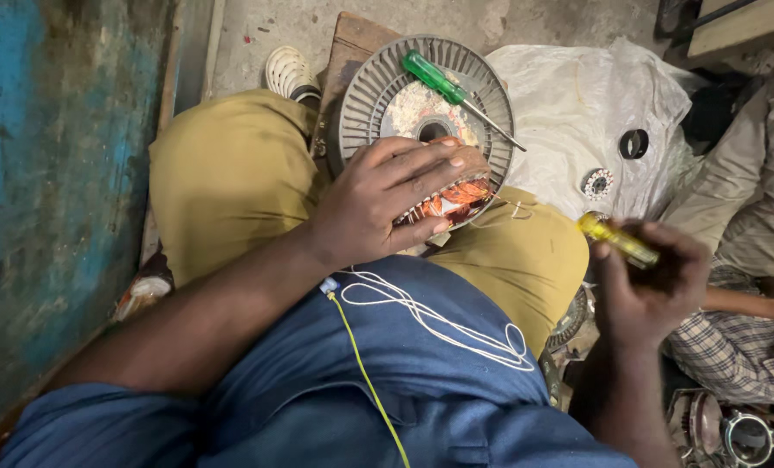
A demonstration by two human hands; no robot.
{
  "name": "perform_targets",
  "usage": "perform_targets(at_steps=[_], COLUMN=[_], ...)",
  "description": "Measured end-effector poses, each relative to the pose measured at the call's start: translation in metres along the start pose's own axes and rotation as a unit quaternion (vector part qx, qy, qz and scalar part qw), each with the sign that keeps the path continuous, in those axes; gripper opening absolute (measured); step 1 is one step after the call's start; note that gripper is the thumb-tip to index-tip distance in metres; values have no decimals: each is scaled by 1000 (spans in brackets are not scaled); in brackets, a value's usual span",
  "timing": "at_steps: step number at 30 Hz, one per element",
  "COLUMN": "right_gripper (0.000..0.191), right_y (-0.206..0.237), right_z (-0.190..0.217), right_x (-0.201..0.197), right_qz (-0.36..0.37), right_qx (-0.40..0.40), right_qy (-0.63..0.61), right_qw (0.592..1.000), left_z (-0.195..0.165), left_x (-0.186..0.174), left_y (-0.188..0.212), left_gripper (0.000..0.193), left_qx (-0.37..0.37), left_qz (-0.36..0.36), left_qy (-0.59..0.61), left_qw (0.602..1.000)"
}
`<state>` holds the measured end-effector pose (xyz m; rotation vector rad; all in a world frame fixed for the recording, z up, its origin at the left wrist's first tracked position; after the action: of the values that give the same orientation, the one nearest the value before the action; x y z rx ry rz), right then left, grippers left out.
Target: The person winds white wire around a motor stator core held in their lap. They use a yellow screwdriver to tuck the wire into the slots and secure the winding.
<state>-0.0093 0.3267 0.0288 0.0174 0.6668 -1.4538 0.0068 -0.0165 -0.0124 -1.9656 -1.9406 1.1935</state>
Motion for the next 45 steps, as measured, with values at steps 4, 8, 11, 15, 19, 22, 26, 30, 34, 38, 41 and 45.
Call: perform_targets(at_steps=[4,8,11,15,19,22,26,30,34,38,41,45], right_gripper=[39,43,40,36,38,41,44,36,37,38,38,38], right_y=[3,6,2,-20,-2,14,11,1,-3,-1,0,-2], right_z=[37,46,43,37,74,88,77,76,73,65,62,61], right_x=[22,45,42,-11,-52,-27,52,102,116,120,122,124], right_qz=[68,147,92,-121,-144,-1,169,188,200,215,221,223], right_qx=[-21,-122,-214,-101,-168,-197,-163,-167,-159,-164,-176,-167], right_qy=[36,139,94,131,80,68,151,176,187,181,185,180], right_qw=[997,972,968,979,972,978,960,952,949,946,941,943], left_z=[0,0,1,4,4,3,0,-3,-2,0,1,2], left_x=[0,0,-1,-4,-5,-3,-1,-2,-5,-5,-3,-2], left_y=[4,5,5,8,12,12,11,11,13,14,14,15], left_gripper=[62,63,61,63,63,64,63,63,63,63,63,65], left_qx=[-8,-13,-10,-17,-24,-19,-8,-14,-12,-12,-12,-9], left_qz=[-3,-1,-4,2,-1,-5,-10,-17,-19,-19,-20,-21], left_qy=[-7,-14,-32,-16,-25,-17,-15,-33,-33,-22,-23,-28], left_qw=[1000,1000,999,1000,999,1000,1000,999,999,1000,999,999])
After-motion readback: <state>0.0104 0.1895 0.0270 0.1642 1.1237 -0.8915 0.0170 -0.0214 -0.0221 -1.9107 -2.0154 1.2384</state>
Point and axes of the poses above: each hand's wrist, its own y-axis away from the middle knuckle, its own x-axis out of the palm, z = x × y, the point moved 4 cm from there along -y, towards the middle knuckle, and after that the axes turned 3 degrees about -z, right-handed, at the moved point
